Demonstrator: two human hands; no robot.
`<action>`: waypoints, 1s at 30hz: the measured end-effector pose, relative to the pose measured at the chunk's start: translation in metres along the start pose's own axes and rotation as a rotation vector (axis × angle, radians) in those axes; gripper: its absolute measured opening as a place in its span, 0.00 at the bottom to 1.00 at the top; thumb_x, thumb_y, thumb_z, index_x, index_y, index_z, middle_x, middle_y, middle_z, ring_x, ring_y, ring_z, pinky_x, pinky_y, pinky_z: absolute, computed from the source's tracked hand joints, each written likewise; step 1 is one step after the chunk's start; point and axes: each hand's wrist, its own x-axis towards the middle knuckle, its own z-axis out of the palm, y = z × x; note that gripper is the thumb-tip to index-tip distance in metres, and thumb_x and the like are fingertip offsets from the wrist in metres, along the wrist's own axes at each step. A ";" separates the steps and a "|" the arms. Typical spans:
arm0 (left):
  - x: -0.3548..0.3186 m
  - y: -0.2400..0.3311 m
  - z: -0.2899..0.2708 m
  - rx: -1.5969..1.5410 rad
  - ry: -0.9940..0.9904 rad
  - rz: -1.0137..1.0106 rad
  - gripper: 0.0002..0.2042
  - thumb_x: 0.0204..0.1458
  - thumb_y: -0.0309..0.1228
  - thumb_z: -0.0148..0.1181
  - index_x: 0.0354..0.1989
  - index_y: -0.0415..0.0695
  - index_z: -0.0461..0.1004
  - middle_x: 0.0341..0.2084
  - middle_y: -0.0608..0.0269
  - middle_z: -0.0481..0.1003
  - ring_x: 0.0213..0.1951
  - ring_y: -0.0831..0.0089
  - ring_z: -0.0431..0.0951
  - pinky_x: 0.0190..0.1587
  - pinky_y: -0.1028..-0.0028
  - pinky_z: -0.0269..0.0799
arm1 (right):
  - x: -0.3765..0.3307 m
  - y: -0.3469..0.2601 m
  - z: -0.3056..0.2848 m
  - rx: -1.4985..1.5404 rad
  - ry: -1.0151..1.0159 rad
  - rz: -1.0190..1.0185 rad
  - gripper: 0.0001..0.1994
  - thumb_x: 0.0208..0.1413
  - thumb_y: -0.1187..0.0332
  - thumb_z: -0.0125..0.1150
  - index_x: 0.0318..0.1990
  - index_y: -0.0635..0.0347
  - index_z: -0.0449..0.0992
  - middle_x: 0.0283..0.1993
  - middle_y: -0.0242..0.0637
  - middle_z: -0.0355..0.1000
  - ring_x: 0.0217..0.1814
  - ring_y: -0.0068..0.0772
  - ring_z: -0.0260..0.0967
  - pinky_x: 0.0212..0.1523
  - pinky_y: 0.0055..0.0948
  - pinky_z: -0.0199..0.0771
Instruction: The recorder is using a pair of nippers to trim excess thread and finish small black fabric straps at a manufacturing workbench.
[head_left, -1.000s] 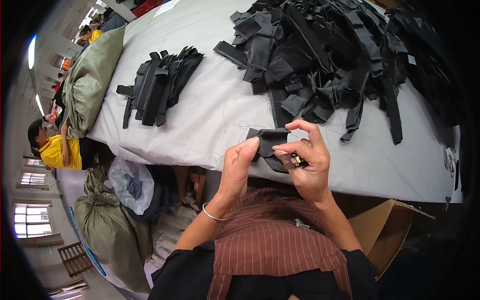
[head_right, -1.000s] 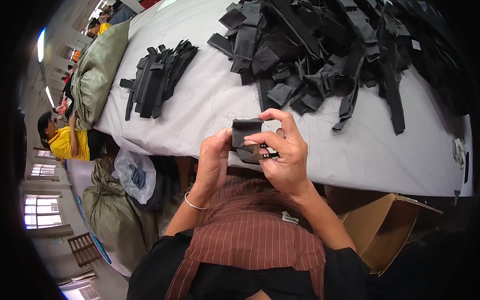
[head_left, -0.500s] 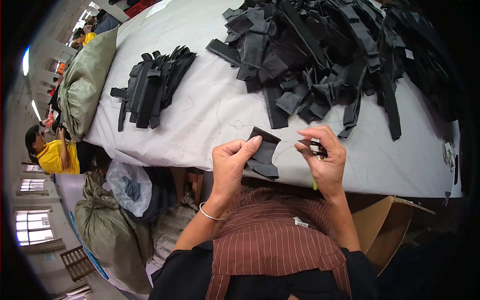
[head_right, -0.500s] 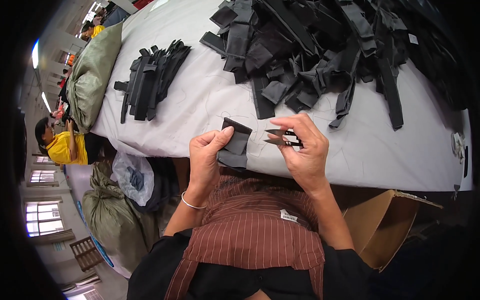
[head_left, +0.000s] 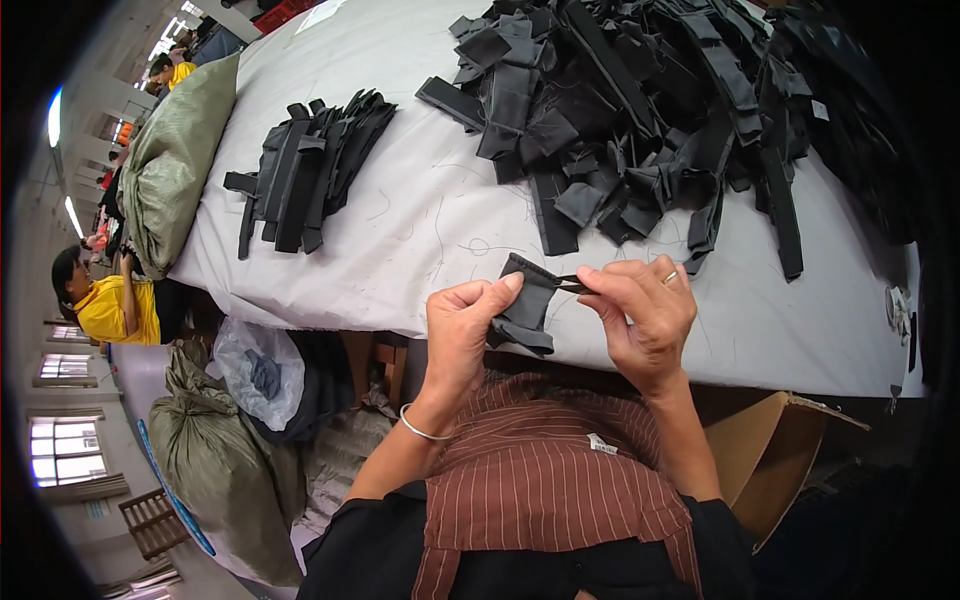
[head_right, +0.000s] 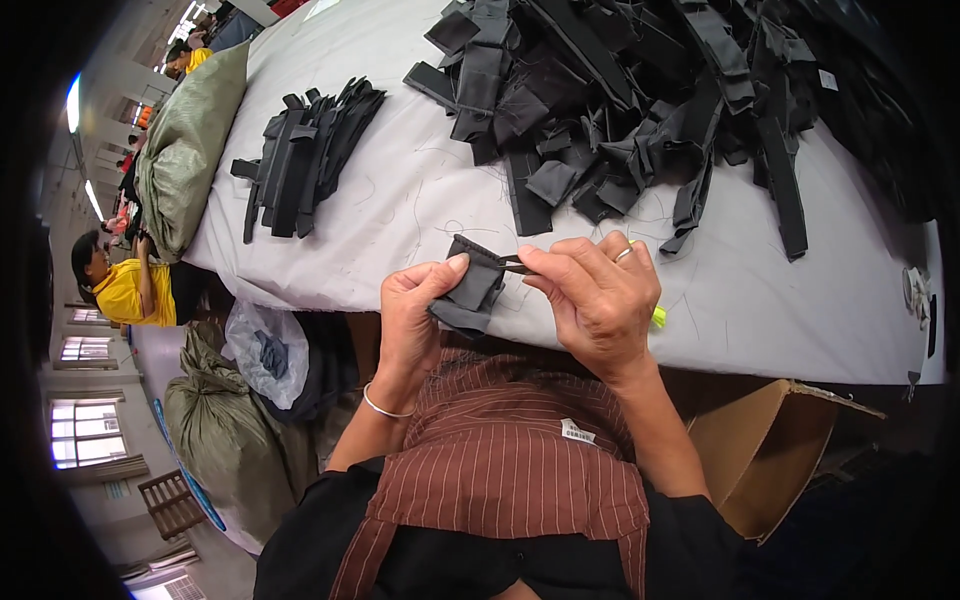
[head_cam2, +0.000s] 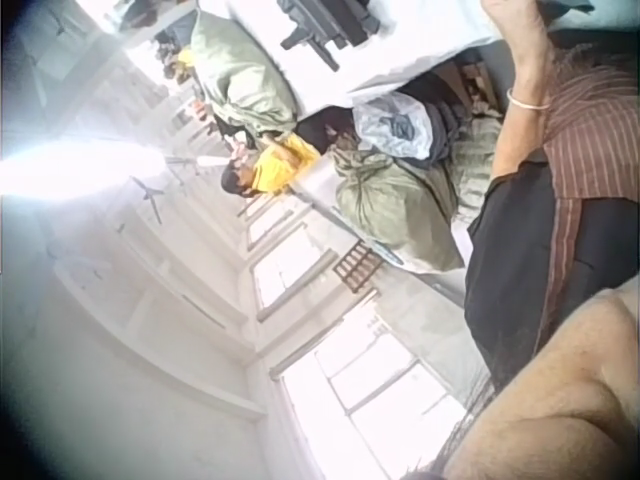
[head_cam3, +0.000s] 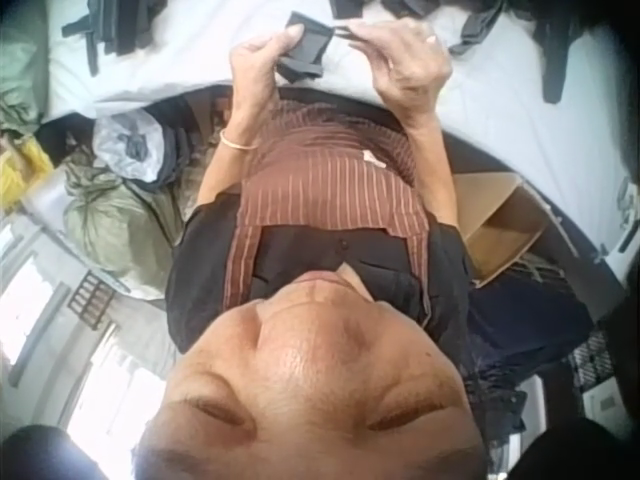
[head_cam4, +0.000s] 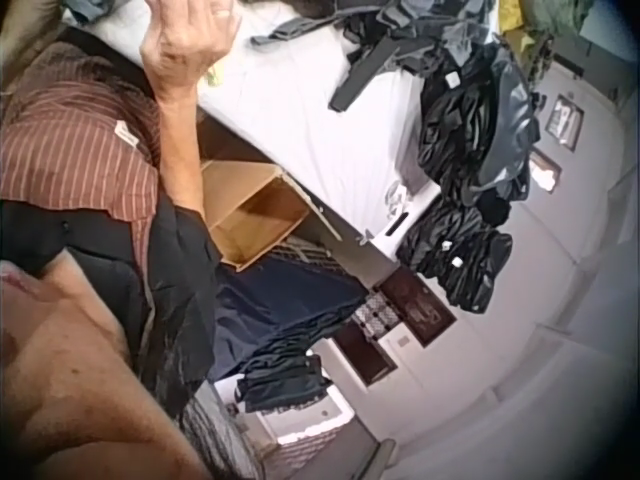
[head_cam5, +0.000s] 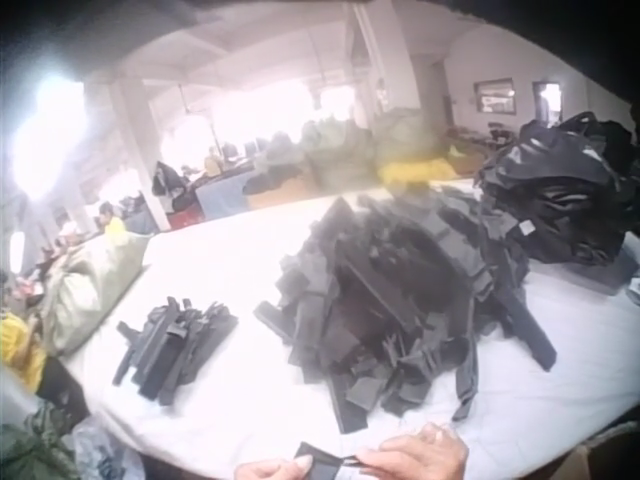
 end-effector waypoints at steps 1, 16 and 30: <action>-0.001 0.000 0.000 0.006 0.000 0.007 0.17 0.53 0.30 0.63 0.12 0.43 0.71 0.14 0.73 0.71 0.17 0.89 0.63 0.19 0.85 0.56 | 0.000 0.000 0.001 -0.035 0.006 -0.024 0.13 0.39 0.68 0.70 0.37 0.45 0.81 0.28 0.20 0.72 0.24 0.27 0.57 0.28 0.27 0.52; -0.017 0.012 -0.001 0.051 -0.049 0.017 0.15 0.54 0.29 0.62 0.15 0.41 0.72 0.16 0.76 0.69 0.21 0.90 0.61 0.23 0.84 0.56 | 0.002 -0.006 -0.005 0.050 0.031 -0.044 0.11 0.40 0.72 0.67 0.34 0.48 0.81 0.28 0.21 0.70 0.23 0.26 0.56 0.28 0.26 0.51; 0.014 -0.019 -0.021 0.550 -0.115 0.773 0.06 0.39 0.17 0.61 0.27 0.38 0.77 0.25 0.64 0.76 0.30 0.71 0.72 0.59 0.62 0.54 | 0.003 -0.012 -0.011 0.587 -0.198 0.458 0.08 0.48 0.74 0.65 0.38 0.64 0.78 0.31 0.37 0.76 0.30 0.26 0.71 0.33 0.22 0.69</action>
